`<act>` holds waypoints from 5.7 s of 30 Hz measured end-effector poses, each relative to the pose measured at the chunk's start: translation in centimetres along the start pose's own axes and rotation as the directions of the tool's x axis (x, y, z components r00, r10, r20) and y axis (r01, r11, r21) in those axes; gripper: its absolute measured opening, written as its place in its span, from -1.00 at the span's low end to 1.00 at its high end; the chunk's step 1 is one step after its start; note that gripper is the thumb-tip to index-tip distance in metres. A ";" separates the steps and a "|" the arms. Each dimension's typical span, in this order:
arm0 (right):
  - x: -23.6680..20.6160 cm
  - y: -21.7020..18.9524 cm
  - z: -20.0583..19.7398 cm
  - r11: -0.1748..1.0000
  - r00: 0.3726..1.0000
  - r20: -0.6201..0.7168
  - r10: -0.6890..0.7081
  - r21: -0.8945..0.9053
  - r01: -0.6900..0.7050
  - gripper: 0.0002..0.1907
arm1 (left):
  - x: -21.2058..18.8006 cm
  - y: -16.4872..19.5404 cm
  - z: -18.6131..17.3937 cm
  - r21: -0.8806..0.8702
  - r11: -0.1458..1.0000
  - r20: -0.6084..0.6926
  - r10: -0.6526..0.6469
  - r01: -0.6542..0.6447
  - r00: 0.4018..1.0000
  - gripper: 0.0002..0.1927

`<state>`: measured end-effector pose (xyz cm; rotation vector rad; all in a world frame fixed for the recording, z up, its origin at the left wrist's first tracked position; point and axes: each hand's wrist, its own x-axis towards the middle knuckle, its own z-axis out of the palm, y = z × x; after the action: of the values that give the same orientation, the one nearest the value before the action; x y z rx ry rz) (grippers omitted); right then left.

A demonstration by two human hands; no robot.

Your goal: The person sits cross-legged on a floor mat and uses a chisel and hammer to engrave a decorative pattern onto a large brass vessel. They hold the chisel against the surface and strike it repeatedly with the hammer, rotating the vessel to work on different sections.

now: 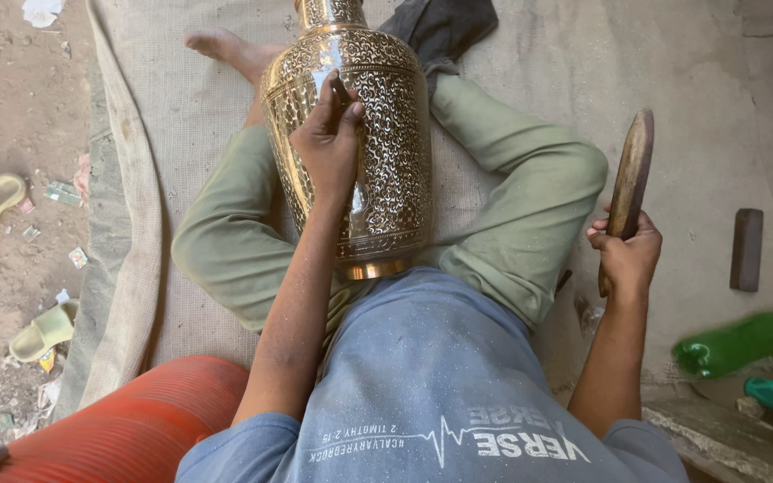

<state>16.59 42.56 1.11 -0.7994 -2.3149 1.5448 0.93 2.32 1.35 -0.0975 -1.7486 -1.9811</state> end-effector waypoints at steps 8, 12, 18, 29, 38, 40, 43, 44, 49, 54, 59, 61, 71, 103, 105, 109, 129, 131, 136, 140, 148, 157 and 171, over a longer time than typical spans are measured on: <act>-2.0 0.7 -3.4 0.996 0.993 -0.072 -0.089 0.002 0.089 -0.52 | -0.1 0.3 -0.3 0.051 0.993 -0.008 0.109 -0.108 0.994 -0.47; -2.7 1.1 -4.6 0.996 0.983 -0.167 -0.080 0.034 0.087 -0.53 | 0.0 0.1 -0.5 0.061 0.996 -0.003 0.070 -0.070 0.998 -0.50; -4.1 0.1 -4.4 0.978 0.952 -0.299 -0.062 0.171 0.118 -0.71 | 0.0 0.3 -0.4 0.009 1.000 -0.017 0.029 -0.029 0.999 -0.55; -5.3 1.1 3.2 0.925 0.968 -0.090 0.236 0.327 -0.195 -0.70 | -0.4 -1.4 -1.1 0.054 0.998 0.007 0.045 -0.046 0.999 -0.52; -6.3 5.0 5.3 0.891 0.919 0.021 0.394 0.235 -0.387 -0.68 | 2.5 4.0 0.6 -0.149 0.956 0.294 -0.199 0.251 0.935 -0.26; -5.7 5.8 5.3 0.890 0.912 0.032 0.408 0.211 -0.405 -0.67 | 4.5 5.2 2.1 -0.045 0.963 0.415 -0.224 0.266 0.882 -0.26; -5.1 7.0 5.6 0.883 0.903 0.037 0.429 0.194 -0.427 -0.67 | 9.4 5.8 5.4 -0.246 0.941 0.528 -0.069 0.230 0.846 -0.38; -4.9 7.3 5.6 0.880 0.899 0.035 0.436 0.192 -0.434 -0.66 | 10.4 6.0 6.3 -0.214 0.954 0.520 -0.073 0.212 0.851 -0.41; -5.0 8.8 5.3 0.863 0.882 0.034 0.469 0.196 -0.466 -0.65 | 12.9 7.2 8.9 0.257 0.962 0.530 -0.065 -0.087 0.845 -0.50; -6.3 10.3 4.5 0.842 0.862 0.010 0.506 0.212 -0.497 -0.64 | 10.6 6.2 8.6 0.302 0.926 0.576 0.014 -0.228 0.817 -0.54; -7.5 10.4 4.1 0.844 0.865 -0.045 0.500 0.248 -0.476 -0.63 | 10.4 5.3 8.7 0.427 0.875 0.549 -0.051 -0.228 0.834 -0.67; -7.9 9.9 3.6 0.843 0.863 -0.073 0.500 0.268 -0.466 -0.62 | 10.6 4.9 8.6 0.437 0.869 0.567 -0.065 -0.233 0.821 -0.68; -12.8 10.8 1.4 0.808 0.799 -0.216 0.561 0.353 -0.471 -0.59 | 10.0 -0.6 8.4 0.454 0.891 0.494 -0.237 -0.016 0.836 -0.59; -8.0 9.2 -7.3 0.919 0.901 -0.187 0.392 0.029 -0.394 -0.56 | 9.8 -3.6 7.1 0.256 0.913 0.641 0.085 -0.316 0.763 -0.65; -5.6 7.2 -6.5 0.912 0.930 -0.108 0.351 0.265 -0.313 -0.39 | 9.7 -3.9 7.2 0.127 0.950 0.613 0.153 -0.287 0.775 -0.53; -0.5 2.3 -3.0 0.954 0.952 -0.120 0.282 0.143 -0.264 -0.22 | 9.6 -3.2 7.7 0.185 0.937 0.601 0.131 -0.296 0.789 -0.61; 0.4 4.1 -2.6 0.896 0.939 0.177 0.296 0.288 -0.337 -0.55 | 10.0 -4.9 7.7 0.174 0.933 0.618 0.145 -0.314 0.773 -0.88; 1.2 3.8 -1.9 0.921 0.921 0.128 0.369 0.086 -0.381 -0.56 | 10.1 -4.6 7.6 0.148 0.928 0.661 0.165 -0.342 0.732 -0.81; 0.7 4.2 -0.1 0.671 0.876 -0.120 0.468 -0.596 -0.440 -0.61 | 9.8 -4.1 7.7 0.075 0.955 0.627 0.178 -0.286 0.759 -0.71; -0.7 6.0 1.0 0.701 0.896 -0.105 0.432 -0.586 -0.407 -0.62 | 10.0 -4.0 8.0 0.107 0.959 0.606 0.146 -0.261 0.782 -0.71; -0.7 8.6 0.8 0.754 0.930 -0.078 0.359 -0.562 -0.338 -0.64 | 10.0 -3.9 8.5 0.076 0.956 0.659 0.165 -0.283 0.734 -0.82; -2.6 10.8 0.6 0.733 0.944 -0.166 0.285 -0.596 -0.326 -0.61 | 9.7 -3.0 9.6 -0.027 0.996 0.662 0.083 -0.087 0.745 -0.80; -0.4 10.2 0.9 0.705 0.892 -0.185 0.412 -0.556 -0.441 -0.51 | 9.8 -3.7 8.3 0.276 0.949 0.536 -0.023 -0.150 0.844 -0.62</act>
<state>19.61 44.58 -8.44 -1.6046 -2.7350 0.8817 -11.35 7.39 3.04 -0.6518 -2.3479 -1.7001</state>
